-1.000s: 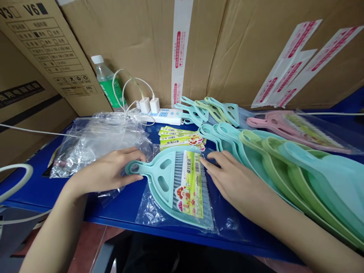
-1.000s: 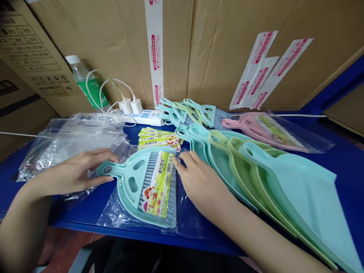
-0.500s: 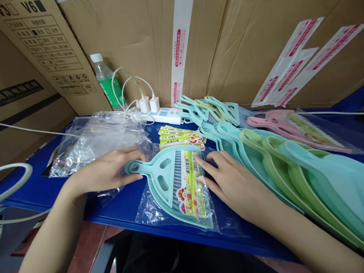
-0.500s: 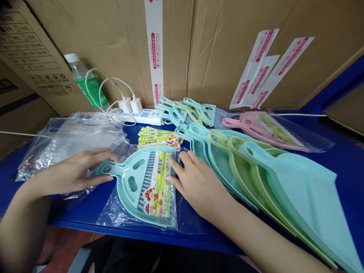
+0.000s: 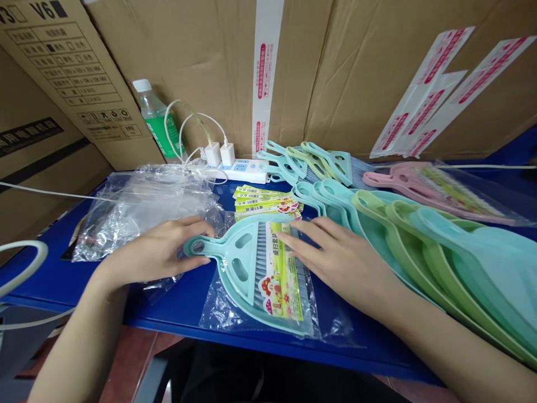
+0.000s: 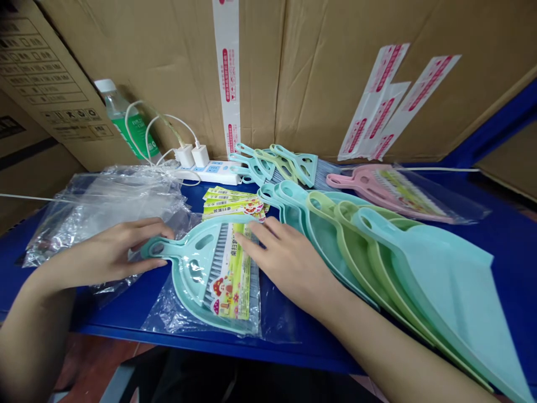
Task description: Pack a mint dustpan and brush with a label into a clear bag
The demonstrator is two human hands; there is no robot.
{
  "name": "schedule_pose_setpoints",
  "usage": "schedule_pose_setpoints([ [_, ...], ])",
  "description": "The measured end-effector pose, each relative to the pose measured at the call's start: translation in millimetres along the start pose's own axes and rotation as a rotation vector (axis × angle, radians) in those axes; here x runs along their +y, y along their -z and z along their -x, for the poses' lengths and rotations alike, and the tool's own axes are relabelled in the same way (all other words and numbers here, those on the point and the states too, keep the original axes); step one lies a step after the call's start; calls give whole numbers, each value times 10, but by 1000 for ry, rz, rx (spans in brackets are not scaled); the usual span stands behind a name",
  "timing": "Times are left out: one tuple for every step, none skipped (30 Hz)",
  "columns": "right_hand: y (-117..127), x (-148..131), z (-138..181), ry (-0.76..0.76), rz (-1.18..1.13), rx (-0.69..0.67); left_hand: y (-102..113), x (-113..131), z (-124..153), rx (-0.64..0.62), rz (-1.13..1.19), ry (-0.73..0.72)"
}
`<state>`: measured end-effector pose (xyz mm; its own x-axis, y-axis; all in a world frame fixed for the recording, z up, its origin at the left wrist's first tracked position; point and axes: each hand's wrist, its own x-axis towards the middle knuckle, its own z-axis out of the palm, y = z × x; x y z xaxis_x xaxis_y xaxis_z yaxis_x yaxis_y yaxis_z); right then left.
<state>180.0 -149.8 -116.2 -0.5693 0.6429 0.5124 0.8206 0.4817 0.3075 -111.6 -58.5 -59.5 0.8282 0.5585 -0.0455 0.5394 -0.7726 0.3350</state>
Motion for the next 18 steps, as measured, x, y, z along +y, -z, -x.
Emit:
schedule_pose_setpoints([
  [3,13,0,36,-8,1,0,6,-3,6,0,-5],
  [6,25,1,66,-21,8,-1,9,-6,18,-3,-13],
  [11,33,1,87,-37,17,-4,8,-11,32,-7,-27],
  [17,38,0,103,-52,26,-9,1,-16,50,-14,-46],
  [24,41,-2,114,-65,32,-16,-11,-21,71,-25,-67],
  [32,42,-5,120,-75,33,-24,-29,-28,94,-38,-87],
  [39,42,-10,122,-82,29,-34,-49,-34,116,-56,-104],
  [45,42,-15,122,-86,23,-44,-71,-41,136,-75,-116],
  [49,43,-21,122,-87,12,-53,-92,-48,151,-93,-125],
  [51,43,-26,121,-88,1,-61,-111,-55,165,-108,-135],
  [49,44,-31,118,-92,-4,-67,-126,-61,176,-120,-147],
  [43,44,-35,117,-100,-3,-72,-136,-67,181,-129,-157],
  [34,44,-38,117,-112,0,-74,-143,-73,184,-138,-166],
  [23,41,-41,119,-130,9,-74,-148,-80,188,-146,-171],
  [9,36,-45,122,-154,21,-74,-152,-88,189,-157,-173],
  [-6,29,-49,126,-181,34,-72,-155,-99,188,-172,-168],
  [-22,19,-53,129,-206,41,-69,-159,-113,181,-189,-158],
  [-36,9,-59,131,-229,42,-67,-163,-130,177,-209,-152],
])
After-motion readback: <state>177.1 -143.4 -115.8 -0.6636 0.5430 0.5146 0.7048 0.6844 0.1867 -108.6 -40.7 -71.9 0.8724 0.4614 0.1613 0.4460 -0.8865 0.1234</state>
